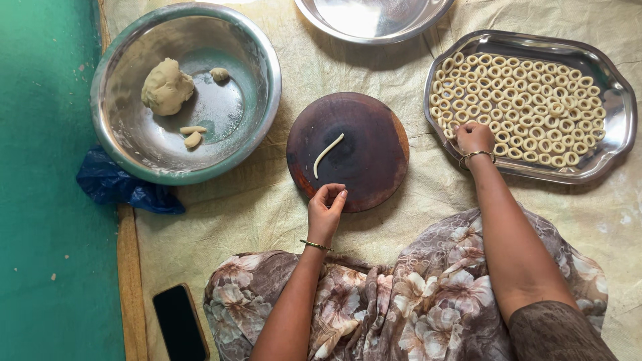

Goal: The person rolls small pieces of dough into thin ropes on a wooden board, then joins the ends to form rings and places them on a metal tray. The process is repeated with multiple dough pieces.

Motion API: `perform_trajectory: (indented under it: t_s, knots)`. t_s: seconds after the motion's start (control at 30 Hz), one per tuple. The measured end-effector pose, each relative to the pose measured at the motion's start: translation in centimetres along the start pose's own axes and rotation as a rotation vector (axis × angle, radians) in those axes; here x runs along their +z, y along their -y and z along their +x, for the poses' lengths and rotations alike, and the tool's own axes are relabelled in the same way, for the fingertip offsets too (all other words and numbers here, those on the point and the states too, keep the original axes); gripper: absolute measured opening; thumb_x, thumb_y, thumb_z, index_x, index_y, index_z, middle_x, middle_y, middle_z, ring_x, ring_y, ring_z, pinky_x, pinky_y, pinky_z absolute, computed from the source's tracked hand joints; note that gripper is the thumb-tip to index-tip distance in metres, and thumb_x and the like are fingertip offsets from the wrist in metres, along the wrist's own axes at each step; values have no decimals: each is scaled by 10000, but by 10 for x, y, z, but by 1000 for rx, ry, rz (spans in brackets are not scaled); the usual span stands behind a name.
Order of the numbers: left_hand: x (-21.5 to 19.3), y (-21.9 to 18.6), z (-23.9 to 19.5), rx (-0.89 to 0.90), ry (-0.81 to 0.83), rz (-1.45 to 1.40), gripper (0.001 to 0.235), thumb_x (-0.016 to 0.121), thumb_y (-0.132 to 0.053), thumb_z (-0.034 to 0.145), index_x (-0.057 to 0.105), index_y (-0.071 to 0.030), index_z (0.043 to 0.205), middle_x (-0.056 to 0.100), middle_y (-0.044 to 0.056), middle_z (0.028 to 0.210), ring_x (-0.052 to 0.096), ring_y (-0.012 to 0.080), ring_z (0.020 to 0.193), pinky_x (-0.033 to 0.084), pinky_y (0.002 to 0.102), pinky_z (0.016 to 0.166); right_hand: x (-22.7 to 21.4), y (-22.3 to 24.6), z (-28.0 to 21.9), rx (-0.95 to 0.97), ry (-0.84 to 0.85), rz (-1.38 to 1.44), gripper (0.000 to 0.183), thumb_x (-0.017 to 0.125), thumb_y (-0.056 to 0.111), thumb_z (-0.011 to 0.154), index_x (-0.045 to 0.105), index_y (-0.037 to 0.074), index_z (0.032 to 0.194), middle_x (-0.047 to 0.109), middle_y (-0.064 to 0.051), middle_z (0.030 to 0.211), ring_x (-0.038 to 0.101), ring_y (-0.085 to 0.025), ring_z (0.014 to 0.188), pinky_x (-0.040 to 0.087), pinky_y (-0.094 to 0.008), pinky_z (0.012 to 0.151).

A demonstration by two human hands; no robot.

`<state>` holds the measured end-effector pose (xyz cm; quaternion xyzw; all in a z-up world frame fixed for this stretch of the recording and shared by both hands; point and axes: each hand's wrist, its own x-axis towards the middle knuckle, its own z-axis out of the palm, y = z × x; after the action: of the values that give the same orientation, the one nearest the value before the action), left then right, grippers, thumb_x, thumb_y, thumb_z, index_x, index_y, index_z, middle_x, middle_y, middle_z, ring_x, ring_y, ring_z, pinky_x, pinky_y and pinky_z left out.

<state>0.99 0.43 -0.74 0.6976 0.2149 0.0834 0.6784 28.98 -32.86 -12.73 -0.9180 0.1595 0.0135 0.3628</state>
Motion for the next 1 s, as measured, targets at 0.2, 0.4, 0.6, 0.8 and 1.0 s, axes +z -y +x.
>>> perform_trajectory:
  t_s: [0.2,0.4,0.6,0.8,1.0]
  knots:
    - [0,-10,-2,-11,-9,3,134,717,-145,939,735,-41,1022,744,15,944,674,82,851,541,243,779,-1,1,-4,-9,12,29,196,811,280,868,817,117,977,766,-95,880,717,-225,765,548,-345,726]
    - [-1,-17,-3,-13,-12,32,132,711,-155,935,739,-54,1016,751,16,943,689,90,860,551,253,791,-5,11,-14,-3,-12,33,171,805,266,869,795,114,946,771,-72,890,721,-201,781,553,-344,727]
    - [-2,-16,-3,-24,-36,23,116,701,-135,944,740,-52,1014,752,22,939,686,90,854,548,246,786,-9,12,-19,-84,-45,-59,164,818,270,863,796,124,933,765,-92,904,713,-244,784,541,-365,718]
    - [-8,-7,8,84,-233,-197,75,650,-75,967,711,-47,1001,713,-1,936,659,63,868,536,216,785,-19,37,-36,-369,-225,-11,126,757,151,931,745,80,1035,758,-132,928,721,-253,803,551,-368,722]
    - [-20,13,31,28,-340,-533,256,629,-165,1074,643,-39,851,682,41,826,607,85,735,527,233,707,0,121,-93,-770,49,53,126,699,130,999,739,67,1101,735,-107,1037,703,-195,856,584,-314,764]
